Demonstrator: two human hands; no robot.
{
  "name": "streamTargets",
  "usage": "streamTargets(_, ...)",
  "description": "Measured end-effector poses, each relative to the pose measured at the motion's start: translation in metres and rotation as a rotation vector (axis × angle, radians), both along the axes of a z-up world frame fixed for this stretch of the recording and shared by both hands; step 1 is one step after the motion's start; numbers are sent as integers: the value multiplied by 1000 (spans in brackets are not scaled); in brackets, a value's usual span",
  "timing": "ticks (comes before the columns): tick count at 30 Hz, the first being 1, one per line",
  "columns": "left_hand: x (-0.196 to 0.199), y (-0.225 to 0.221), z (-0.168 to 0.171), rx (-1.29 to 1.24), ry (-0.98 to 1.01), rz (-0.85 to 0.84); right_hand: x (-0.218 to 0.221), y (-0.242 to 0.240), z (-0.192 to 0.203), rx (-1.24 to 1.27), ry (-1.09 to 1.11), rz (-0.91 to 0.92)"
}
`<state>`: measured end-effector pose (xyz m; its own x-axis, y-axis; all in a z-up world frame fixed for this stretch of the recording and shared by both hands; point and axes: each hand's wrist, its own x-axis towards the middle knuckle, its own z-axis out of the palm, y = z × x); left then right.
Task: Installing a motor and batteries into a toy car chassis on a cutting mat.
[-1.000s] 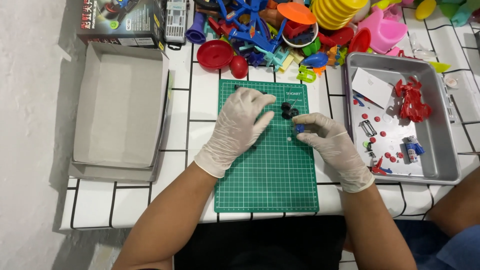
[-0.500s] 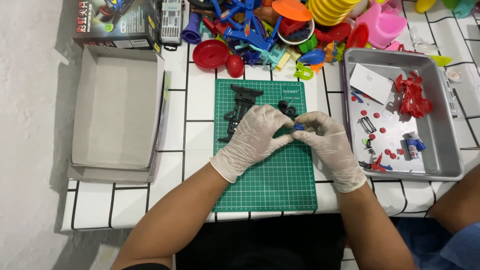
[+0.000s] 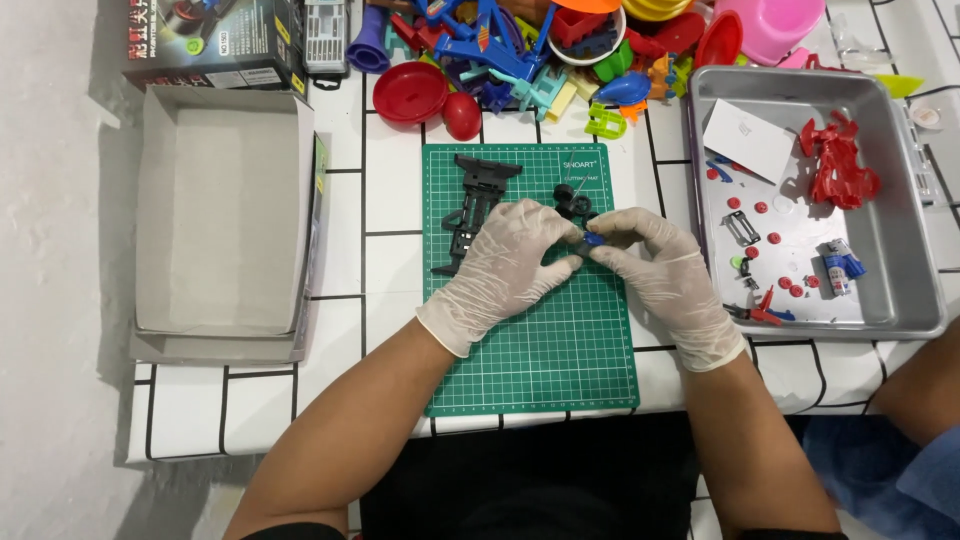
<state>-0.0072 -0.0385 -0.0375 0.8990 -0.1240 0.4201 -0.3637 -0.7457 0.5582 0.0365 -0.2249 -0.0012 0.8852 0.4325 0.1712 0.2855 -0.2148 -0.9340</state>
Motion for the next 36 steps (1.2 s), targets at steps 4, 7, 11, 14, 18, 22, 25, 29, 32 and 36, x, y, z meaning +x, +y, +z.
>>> streamTargets(4, 2, 0, 3, 39, -29, 13, 4, -2, -3, 9, -4, -10)
streamTargets(7, 1, 2, 5, 83, 4, 10, 2, -2, 0, -57, -75, 28)
streamTargets(11, 3, 5, 0, 126, -63, 19, 2, -1, -2, -85, -123, 46)
streamTargets(14, 4, 6, -5, 146, -95, 18, 3, -2, -9, -85, -120, 54)
streamTargets(18, 6, 8, -7, 147, -107, 18, 1, 0, -5, -105, -139, 65)
streamTargets(22, 8, 8, -12, 170, -80, 27, -2, 2, 1, -114, -122, 58)
streamTargets(25, 7, 8, -11, 174, -67, 31, 0, 1, 1, -120, -129, 59)
streamTargets(29, 5, 8, -3, 177, -23, 40, 1, -2, -4, -123, -133, 63)
streamTargets(32, 2, 6, 6, 184, 41, 46, 0, -4, -3, -113, -146, 84)
streamTargets(36, 3, 1, -2, 210, 61, 53, 0, -4, -1, -71, -160, 117)
